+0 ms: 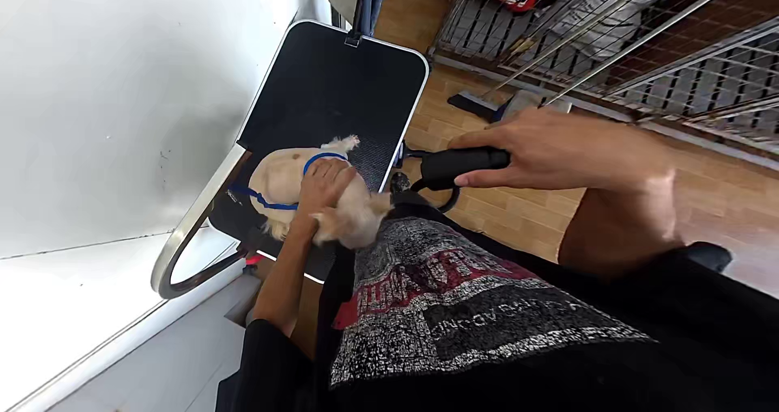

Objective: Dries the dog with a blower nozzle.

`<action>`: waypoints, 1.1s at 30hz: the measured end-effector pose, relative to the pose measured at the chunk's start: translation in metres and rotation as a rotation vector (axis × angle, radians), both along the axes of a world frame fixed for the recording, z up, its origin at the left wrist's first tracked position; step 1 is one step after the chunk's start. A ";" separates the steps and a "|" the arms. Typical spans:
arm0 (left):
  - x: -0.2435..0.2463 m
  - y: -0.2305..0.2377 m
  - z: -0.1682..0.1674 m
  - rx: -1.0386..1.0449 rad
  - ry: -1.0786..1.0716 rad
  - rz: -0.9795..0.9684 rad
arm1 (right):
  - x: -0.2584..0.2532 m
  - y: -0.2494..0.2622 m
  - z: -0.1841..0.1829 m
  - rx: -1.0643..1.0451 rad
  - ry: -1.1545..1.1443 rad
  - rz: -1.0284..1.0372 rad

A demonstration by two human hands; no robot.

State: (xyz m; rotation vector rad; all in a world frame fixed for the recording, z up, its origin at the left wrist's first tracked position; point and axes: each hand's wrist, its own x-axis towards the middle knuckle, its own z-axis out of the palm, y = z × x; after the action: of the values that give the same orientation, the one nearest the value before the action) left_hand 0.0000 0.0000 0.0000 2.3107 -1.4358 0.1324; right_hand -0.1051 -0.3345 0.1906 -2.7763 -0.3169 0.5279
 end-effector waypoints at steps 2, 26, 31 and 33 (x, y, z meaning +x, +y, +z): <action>0.007 0.002 -0.002 -0.070 -0.091 -0.035 | -0.006 -0.001 -0.017 0.079 0.053 0.005; 0.031 -0.064 0.012 0.132 0.092 0.039 | -0.055 -0.036 -0.022 0.141 -0.245 -0.460; 0.016 -0.022 -0.010 0.090 -0.073 -0.241 | -0.045 -0.033 -0.050 0.186 0.144 -0.317; 0.018 -0.008 -0.006 0.026 -0.006 -0.219 | -0.045 -0.029 -0.060 0.253 0.200 -0.269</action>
State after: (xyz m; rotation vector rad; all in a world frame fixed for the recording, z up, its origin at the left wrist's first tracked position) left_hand 0.0183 -0.0077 -0.0059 2.1563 -1.6909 0.0573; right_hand -0.1499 -0.3632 0.1307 -2.4458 0.0335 0.6410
